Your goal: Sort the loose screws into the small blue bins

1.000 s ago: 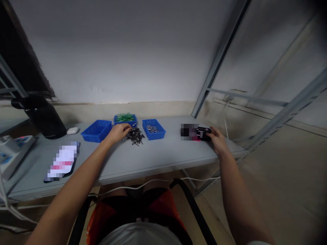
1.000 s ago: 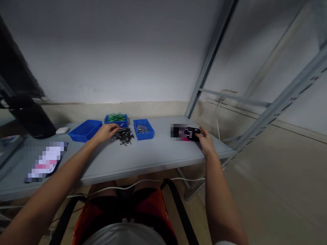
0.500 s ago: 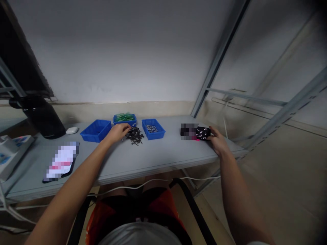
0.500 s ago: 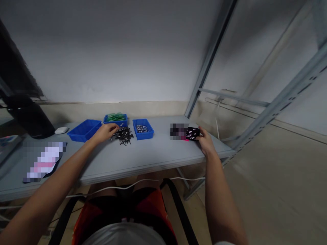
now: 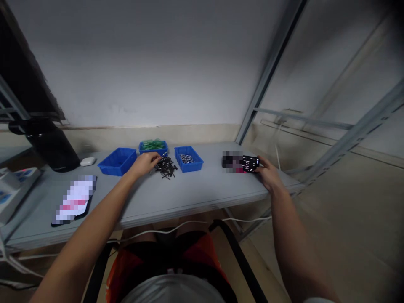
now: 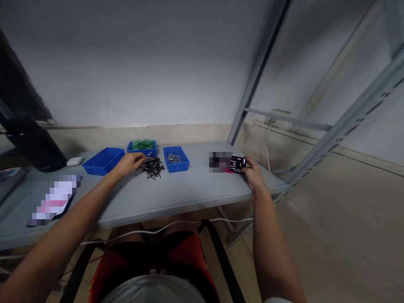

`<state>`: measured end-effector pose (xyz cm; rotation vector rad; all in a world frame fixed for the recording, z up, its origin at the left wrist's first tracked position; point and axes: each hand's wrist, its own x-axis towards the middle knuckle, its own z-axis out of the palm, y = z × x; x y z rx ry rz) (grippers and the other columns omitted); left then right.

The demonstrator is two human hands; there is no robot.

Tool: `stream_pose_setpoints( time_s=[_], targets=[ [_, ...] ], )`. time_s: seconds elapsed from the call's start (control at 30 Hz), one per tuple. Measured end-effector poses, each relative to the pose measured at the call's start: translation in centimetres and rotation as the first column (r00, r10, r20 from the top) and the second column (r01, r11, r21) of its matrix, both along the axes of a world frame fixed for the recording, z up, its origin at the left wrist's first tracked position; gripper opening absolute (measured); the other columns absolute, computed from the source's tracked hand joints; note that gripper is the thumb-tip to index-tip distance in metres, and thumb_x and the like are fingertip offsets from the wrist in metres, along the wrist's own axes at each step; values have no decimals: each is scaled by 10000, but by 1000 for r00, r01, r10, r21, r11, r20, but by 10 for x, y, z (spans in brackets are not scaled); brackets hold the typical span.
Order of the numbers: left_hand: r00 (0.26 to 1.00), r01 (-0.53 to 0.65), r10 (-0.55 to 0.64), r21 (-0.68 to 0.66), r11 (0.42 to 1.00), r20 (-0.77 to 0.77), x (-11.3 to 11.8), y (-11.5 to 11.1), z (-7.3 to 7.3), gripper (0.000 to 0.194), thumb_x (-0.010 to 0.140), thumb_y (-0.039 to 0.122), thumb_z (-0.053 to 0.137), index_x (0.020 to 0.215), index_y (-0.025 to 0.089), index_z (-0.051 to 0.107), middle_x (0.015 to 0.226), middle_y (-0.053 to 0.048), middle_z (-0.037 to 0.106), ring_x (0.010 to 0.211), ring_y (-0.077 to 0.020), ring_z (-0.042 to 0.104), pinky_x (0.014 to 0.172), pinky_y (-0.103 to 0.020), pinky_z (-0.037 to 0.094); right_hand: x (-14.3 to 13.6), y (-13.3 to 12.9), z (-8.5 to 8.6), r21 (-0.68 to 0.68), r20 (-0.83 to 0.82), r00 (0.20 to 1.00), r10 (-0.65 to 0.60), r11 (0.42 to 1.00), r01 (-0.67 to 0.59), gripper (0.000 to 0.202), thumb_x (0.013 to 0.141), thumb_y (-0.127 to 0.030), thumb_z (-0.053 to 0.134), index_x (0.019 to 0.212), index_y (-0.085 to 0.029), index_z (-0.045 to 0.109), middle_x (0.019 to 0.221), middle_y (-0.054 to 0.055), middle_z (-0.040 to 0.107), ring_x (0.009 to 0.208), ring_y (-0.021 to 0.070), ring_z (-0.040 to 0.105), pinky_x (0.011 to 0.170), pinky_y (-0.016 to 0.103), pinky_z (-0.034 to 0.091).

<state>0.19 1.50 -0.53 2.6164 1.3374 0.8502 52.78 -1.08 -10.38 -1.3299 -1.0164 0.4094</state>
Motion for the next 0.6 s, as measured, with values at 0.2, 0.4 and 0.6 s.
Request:
stream_pose_setpoints(
  time_s=[0.2, 0.4, 0.6],
  targets=[
    [1000, 21, -21, 6, 1000, 12, 1, -1, 0, 266, 906, 291, 470, 947, 175, 705, 820, -72, 691, 676, -168, 551, 645, -293, 371, -8, -5, 8, -34, -117, 993, -6, 999, 2, 598, 560, -142, 606, 1154, -215, 624, 1267, 88, 604, 1147, 245, 576, 975, 428, 481],
    [1000, 18, -18, 5, 1000, 6, 0, 2, -1, 286, 916, 303, 463, 967, 165, 708, 805, -69, 690, 644, -158, 542, 627, -290, 373, -15, -11, 15, -35, -103, 995, -2, 999, -2, 624, 531, -129, 643, 1152, -190, 623, 1249, 105, 614, 1168, 264, 564, 1021, 430, 447],
    [1000, 18, -18, 4, 1000, 8, 1, 2, -1, 279, 909, 291, 472, 970, 167, 715, 822, -77, 696, 676, -174, 573, 649, -301, 393, -13, -9, 13, -21, -49, 999, 1, 1000, -2, 635, 548, -181, 690, 1179, -191, 618, 1244, 115, 616, 1140, 272, 580, 994, 434, 465]
  ],
)
